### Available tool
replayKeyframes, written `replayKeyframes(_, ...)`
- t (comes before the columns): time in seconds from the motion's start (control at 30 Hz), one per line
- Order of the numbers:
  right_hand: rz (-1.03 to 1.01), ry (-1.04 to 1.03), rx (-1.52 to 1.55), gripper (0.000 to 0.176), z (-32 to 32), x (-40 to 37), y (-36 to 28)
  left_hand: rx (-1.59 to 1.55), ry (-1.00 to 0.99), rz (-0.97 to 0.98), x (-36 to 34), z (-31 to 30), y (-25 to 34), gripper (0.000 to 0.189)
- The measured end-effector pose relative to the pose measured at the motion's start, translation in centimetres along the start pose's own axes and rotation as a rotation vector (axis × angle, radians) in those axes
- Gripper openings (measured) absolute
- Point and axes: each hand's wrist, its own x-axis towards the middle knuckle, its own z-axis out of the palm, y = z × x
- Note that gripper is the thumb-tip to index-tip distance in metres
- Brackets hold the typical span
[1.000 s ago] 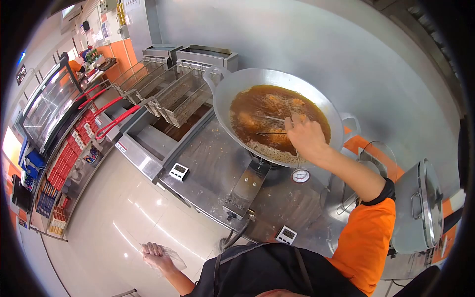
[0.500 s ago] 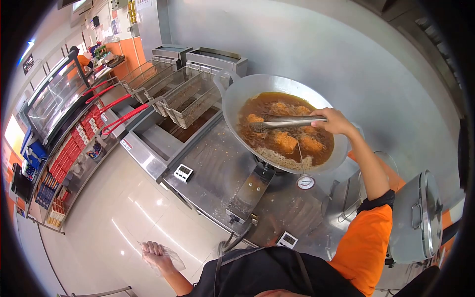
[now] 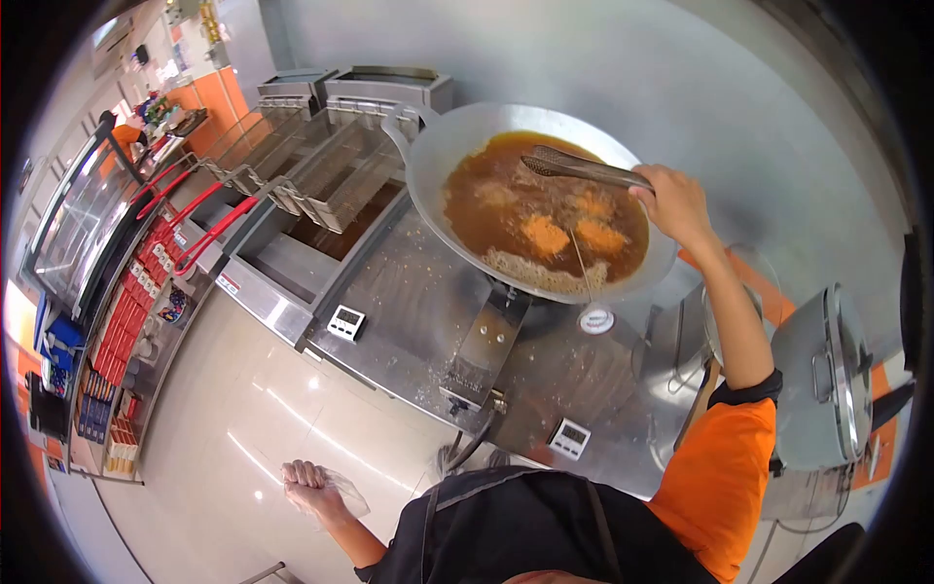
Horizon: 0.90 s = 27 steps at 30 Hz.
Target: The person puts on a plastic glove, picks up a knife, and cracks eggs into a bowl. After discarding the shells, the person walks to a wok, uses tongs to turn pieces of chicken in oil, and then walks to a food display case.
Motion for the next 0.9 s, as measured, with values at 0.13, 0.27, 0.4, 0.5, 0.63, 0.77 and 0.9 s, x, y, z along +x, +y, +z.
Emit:
replayKeyframes(0.13,0.009,0.044,0.028,0.028,0.8,-2.3,-1.1,0.033,-0.112,-0.104,1.3,0.8,-0.5,0.028)
replayKeyframes(0.27,0.014,0.105,0.028,0.031,1.1,-3.5,-2.1,0.083,-0.22,-0.231,2.8,2.2,-1.5,0.028)
replayKeyframes(0.4,0.011,0.132,0.044,0.032,1.3,-4.1,-3.6,0.106,-0.3,-0.276,2.7,4.1,-2.3,0.028)
replayKeyframes(0.5,0.057,0.059,0.043,0.031,1.4,-4.5,-4.3,0.077,-0.364,-0.3,1.9,4.1,-2.0,0.028)
replayKeyframes(0.63,0.044,0.208,0.09,0.032,1.8,-5.0,-3.8,0.043,-0.366,-0.268,0.4,2.8,-1.2,0.028)
replayKeyframes(0.77,0.094,0.142,0.271,0.034,4.0,-5.3,-2.4,0.057,-0.295,-0.213,-2.3,1.6,-0.3,0.027)
replayKeyframes(0.9,0.548,-0.424,1.297,0.037,3.4,-5.2,0.5,0.102,-0.258,-0.194,-5.8,0.3,0.0,0.025)
